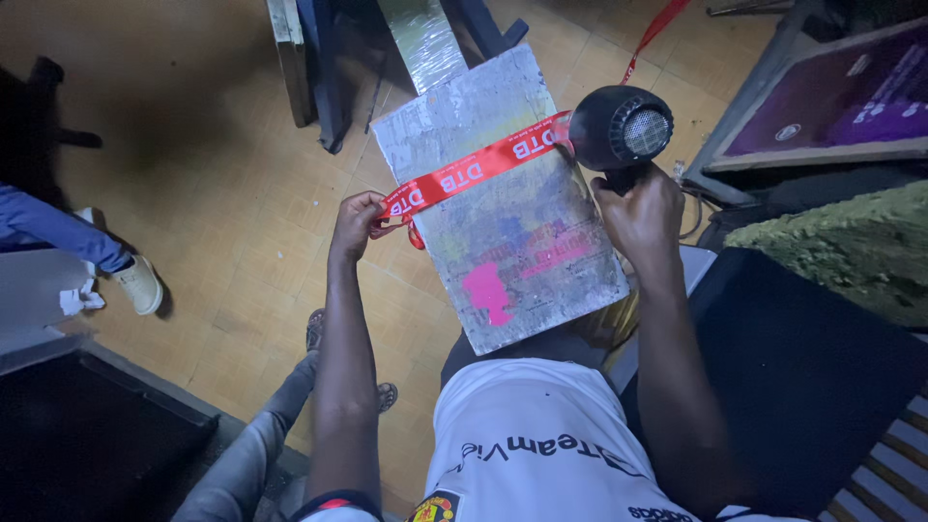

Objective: The person uses a hairdryer to apply heat to a red lanyard laid on a flat surface. They repeatedly move the hairdryer back and forth along the lanyard, pausing to reposition the strap with their hands.

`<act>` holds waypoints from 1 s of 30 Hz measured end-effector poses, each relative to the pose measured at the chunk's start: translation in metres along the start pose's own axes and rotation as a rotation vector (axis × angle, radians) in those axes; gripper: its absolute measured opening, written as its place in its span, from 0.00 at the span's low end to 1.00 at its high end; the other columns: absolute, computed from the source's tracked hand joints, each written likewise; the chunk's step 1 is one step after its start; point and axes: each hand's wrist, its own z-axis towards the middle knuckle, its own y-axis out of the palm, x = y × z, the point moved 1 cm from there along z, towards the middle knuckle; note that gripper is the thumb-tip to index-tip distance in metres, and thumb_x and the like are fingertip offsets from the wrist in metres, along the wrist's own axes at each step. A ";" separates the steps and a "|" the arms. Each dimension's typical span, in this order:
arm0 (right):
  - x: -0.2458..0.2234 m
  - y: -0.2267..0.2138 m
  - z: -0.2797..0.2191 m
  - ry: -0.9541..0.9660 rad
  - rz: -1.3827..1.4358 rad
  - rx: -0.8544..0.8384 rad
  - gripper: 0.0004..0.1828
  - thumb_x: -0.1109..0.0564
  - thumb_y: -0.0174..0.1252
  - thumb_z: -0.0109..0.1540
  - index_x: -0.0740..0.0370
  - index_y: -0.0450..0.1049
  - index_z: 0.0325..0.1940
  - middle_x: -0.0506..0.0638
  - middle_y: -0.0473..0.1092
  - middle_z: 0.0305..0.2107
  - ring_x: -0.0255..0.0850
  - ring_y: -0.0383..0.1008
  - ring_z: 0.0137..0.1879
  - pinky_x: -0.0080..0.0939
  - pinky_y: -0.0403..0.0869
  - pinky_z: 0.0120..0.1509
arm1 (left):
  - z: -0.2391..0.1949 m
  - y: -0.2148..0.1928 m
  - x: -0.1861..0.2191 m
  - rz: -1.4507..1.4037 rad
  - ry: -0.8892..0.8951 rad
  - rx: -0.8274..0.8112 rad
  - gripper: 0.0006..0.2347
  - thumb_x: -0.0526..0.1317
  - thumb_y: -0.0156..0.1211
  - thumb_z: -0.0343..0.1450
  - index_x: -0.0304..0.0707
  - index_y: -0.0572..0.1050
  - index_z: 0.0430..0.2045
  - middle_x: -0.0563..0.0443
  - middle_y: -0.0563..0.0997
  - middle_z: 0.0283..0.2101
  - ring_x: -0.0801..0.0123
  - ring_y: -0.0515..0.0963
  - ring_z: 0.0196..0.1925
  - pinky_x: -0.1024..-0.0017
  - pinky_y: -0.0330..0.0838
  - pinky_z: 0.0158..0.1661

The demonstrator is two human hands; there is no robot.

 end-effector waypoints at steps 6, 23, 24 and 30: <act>-0.012 -0.001 0.001 -0.004 0.001 -0.050 0.17 0.51 0.67 0.57 0.67 0.79 0.41 0.66 0.77 0.35 0.71 0.76 0.49 0.71 0.72 0.50 | 0.002 -0.004 -0.006 -0.003 0.008 -0.019 0.04 0.34 0.60 0.68 0.30 0.75 0.28 0.46 0.71 0.17 0.81 0.65 0.14 0.81 0.73 0.18; -0.040 0.005 0.005 -0.061 0.007 -0.170 0.17 0.50 0.65 0.58 0.69 0.77 0.37 0.68 0.76 0.33 0.72 0.76 0.50 0.71 0.71 0.50 | -0.002 -0.008 0.003 -0.019 0.030 0.003 0.06 0.36 0.62 0.67 0.30 0.75 0.29 0.52 0.66 0.18 0.81 0.63 0.16 0.81 0.73 0.18; -0.033 0.005 0.010 -0.053 -0.015 -0.149 0.17 0.49 0.64 0.59 0.68 0.77 0.37 0.67 0.76 0.33 0.71 0.76 0.50 0.72 0.71 0.49 | -0.003 -0.007 0.004 -0.012 0.035 0.003 0.06 0.36 0.62 0.67 0.30 0.75 0.29 0.52 0.65 0.19 0.81 0.63 0.16 0.81 0.73 0.18; -0.035 -0.014 0.015 -0.120 -0.037 -0.003 0.11 0.57 0.66 0.61 0.70 0.77 0.35 0.67 0.75 0.27 0.73 0.77 0.43 0.69 0.73 0.46 | 0.012 -0.023 -0.021 0.018 0.052 0.010 0.08 0.38 0.63 0.66 0.31 0.75 0.29 0.54 0.65 0.19 0.82 0.64 0.17 0.81 0.74 0.19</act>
